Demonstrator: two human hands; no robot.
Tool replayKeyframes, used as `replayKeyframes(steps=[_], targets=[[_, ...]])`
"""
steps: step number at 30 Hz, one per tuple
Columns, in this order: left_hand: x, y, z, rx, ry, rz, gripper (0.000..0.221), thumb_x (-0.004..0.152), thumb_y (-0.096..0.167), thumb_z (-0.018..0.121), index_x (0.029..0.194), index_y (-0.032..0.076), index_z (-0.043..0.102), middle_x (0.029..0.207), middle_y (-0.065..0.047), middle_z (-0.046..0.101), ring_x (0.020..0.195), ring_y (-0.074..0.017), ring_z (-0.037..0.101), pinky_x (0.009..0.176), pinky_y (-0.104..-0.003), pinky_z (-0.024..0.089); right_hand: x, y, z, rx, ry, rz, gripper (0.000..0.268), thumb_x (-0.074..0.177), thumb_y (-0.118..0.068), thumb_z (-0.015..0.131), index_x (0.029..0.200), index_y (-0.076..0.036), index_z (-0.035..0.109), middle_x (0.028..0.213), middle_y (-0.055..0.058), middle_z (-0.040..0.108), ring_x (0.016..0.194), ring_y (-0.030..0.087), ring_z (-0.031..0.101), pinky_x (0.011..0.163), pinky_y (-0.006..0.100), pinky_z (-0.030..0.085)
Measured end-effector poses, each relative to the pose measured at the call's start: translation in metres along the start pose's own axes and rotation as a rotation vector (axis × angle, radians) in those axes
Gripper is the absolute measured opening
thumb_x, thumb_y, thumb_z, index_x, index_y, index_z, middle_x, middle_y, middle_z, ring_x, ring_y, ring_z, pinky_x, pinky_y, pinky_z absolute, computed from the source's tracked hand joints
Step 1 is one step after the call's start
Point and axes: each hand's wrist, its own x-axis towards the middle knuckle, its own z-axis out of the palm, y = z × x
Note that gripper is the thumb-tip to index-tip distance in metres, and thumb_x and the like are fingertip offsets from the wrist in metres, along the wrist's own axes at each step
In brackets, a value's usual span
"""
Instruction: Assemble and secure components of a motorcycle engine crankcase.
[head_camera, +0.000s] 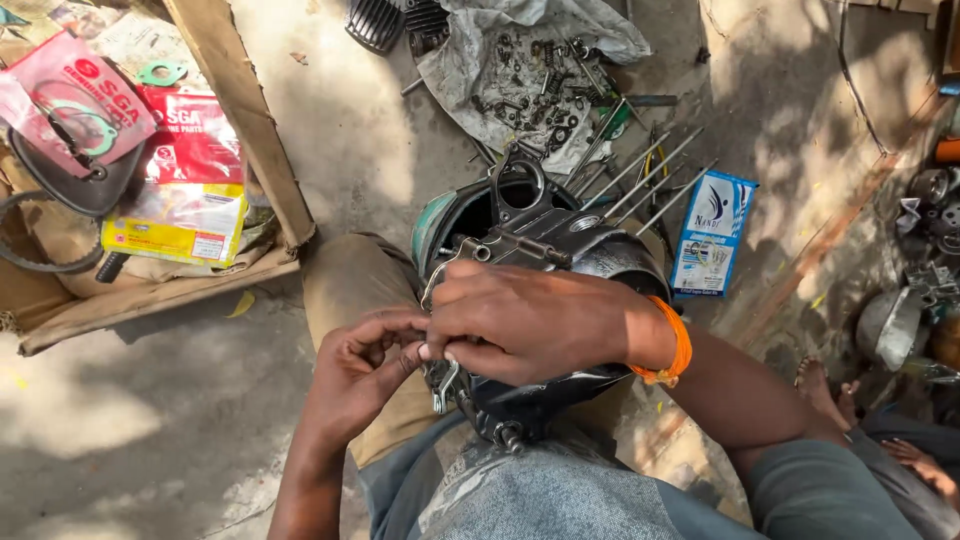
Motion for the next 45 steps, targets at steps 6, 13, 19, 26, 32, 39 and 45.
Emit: replayKeyframes(steps=[6, 13, 19, 26, 32, 39, 45], targets=[[0.000, -0.014, 0.004, -0.020, -0.066, 0.085, 0.019, 0.090, -0.012, 0.063, 0.103, -0.004, 0.074, 0.110, -0.005, 0.069, 0.094, -0.0127, 0.068, 0.079, -0.029, 0.057, -0.007, -0.012, -0.010, 0.263, 0.140, -0.066, 0.010, 0.090, -0.006, 0.066, 0.100, -0.005, 0.069, 0.093, 0.004, 0.067, 0.096, 0.025, 0.061, 0.090, 0.038, 0.051], [0.002, 0.013, 0.022, -0.005, 0.126, -0.101, 0.028, 0.090, -0.014, 0.060, 0.111, -0.004, 0.076, 0.089, -0.006, 0.071, 0.068, -0.0096, 0.055, 0.059, -0.025, 0.045, -0.019, -0.002, -0.013, 0.250, 0.215, -0.009, 0.012, 0.087, -0.013, 0.075, 0.093, -0.006, 0.068, 0.089, 0.005, 0.066, 0.091, 0.024, 0.062, 0.085, 0.038, 0.051], [0.001, 0.017, 0.025, 0.022, 0.161, 0.072, 0.043, 0.082, -0.020, 0.053, 0.120, -0.004, 0.063, 0.107, -0.009, 0.064, 0.091, -0.0100, 0.055, 0.081, -0.025, 0.046, -0.035, -0.010, -0.009, 0.146, 0.298, -0.058, 0.017, 0.090, -0.011, 0.077, 0.103, -0.003, 0.068, 0.096, 0.009, 0.066, 0.098, 0.026, 0.063, 0.089, 0.040, 0.052], [0.011, 0.026, 0.023, -0.182, 0.260, 0.081, 0.039, 0.094, -0.016, 0.050, 0.130, -0.003, 0.053, 0.135, -0.022, 0.060, 0.106, -0.0209, 0.065, 0.094, -0.033, 0.053, -0.097, -0.025, -0.004, 0.020, 0.442, 0.076, 0.017, 0.094, -0.009, 0.077, 0.107, -0.001, 0.071, 0.097, 0.008, 0.071, 0.087, 0.022, 0.067, 0.077, 0.036, 0.054], [0.018, 0.021, 0.026, -0.216, 0.320, 0.083, 0.039, 0.083, -0.018, 0.067, 0.119, -0.005, 0.060, 0.143, -0.023, 0.060, 0.116, -0.0313, 0.071, 0.094, -0.039, 0.058, -0.129, -0.006, 0.025, -0.021, 0.673, 0.195, 0.022, 0.087, -0.017, 0.083, 0.098, -0.003, 0.070, 0.082, 0.006, 0.068, 0.071, 0.019, 0.067, 0.061, 0.031, 0.052], [0.008, 0.005, 0.028, -0.250, 0.318, 0.170, 0.028, 0.094, -0.009, 0.070, 0.122, -0.011, 0.068, 0.104, -0.021, 0.072, 0.098, -0.0324, 0.075, 0.090, -0.043, 0.063, -0.131, 0.012, 0.043, -0.219, 0.784, 0.111, 0.022, 0.085, -0.017, 0.085, 0.099, -0.008, 0.070, 0.084, 0.005, 0.069, 0.066, 0.016, 0.065, 0.055, 0.029, 0.051], [0.018, 0.030, 0.056, -0.116, 0.489, 0.159, 0.031, 0.096, -0.004, 0.068, 0.127, -0.005, 0.067, 0.098, -0.016, 0.070, 0.090, -0.0241, 0.072, 0.080, -0.039, 0.062, -0.140, 0.014, 0.037, -0.123, 0.936, 0.032, 0.028, 0.089, -0.015, 0.085, 0.107, -0.007, 0.066, 0.089, 0.006, 0.069, 0.068, 0.016, 0.068, 0.058, 0.028, 0.054]])
